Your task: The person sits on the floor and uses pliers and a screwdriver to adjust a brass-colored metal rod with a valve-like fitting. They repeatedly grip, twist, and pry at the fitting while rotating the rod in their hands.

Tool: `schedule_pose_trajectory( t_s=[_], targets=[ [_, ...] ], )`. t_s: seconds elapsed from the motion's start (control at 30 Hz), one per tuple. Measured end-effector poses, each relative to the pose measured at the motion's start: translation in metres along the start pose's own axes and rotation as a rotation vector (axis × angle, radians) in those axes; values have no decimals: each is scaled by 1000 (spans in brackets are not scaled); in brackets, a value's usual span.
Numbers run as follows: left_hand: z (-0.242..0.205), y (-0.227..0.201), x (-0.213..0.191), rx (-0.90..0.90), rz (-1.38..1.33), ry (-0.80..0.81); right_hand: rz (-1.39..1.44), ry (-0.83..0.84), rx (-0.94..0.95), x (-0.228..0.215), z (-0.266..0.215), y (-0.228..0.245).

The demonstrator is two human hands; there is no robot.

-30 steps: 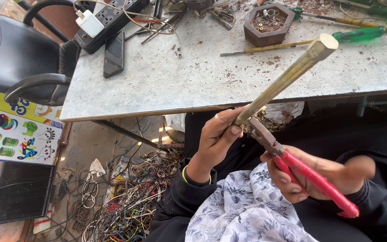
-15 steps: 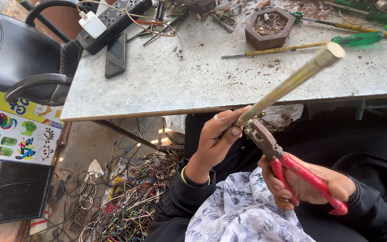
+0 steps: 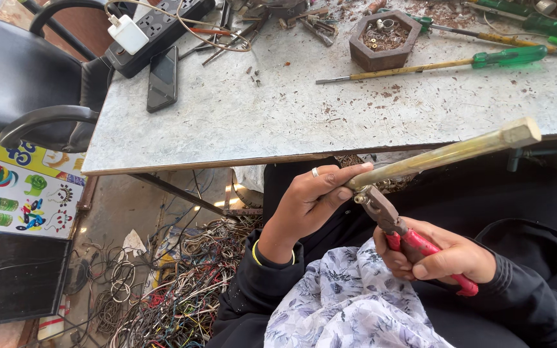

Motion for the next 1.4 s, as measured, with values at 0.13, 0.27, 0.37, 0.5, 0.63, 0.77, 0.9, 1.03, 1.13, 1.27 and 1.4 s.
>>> schedule_pose_trajectory(
  t_s=[0.13,0.27,0.37,0.5,0.63,0.77,0.9,1.03,1.13,1.27,1.4],
  targets=[
    [1,-4,-1,24,63,-8,11,-20,10,0,2,-1],
    [3,-10,0,35,102,-27,-37,-62,17,3,2,0],
    [4,-15,0,41,150,-29,-46,-64,8,5,1,0],
    [3,-21,-2,70,165,-20,-89,-62,-17,8,0,0],
    [4,-23,-1,71,207,-10,-87,-71,-31,10,-1,0],
    [4,-20,-8,57,154,68,-132,-58,-33,8,1,0],
    [1,-6,-23,-73,47,197,-26,10,-50,4,1,-1],
    [-7,6,-26,-193,12,242,-3,24,-37,3,7,-1],
    [-21,12,-15,-194,46,140,13,-1,4,4,11,-3],
    [-41,19,4,-206,184,98,-23,0,62,2,4,-12],
    [-53,31,24,-169,264,120,-57,-35,117,-4,-15,-25]
  ],
)
Point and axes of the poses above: each hand's wrist, its own z-axis towards the middle knuckle, its own x-axis out of the palm, y = z × x, the point moved 1 cm from there along z, towards the middle knuckle, and after that the axes turned 1 degree about z, right-handed, at the moved point
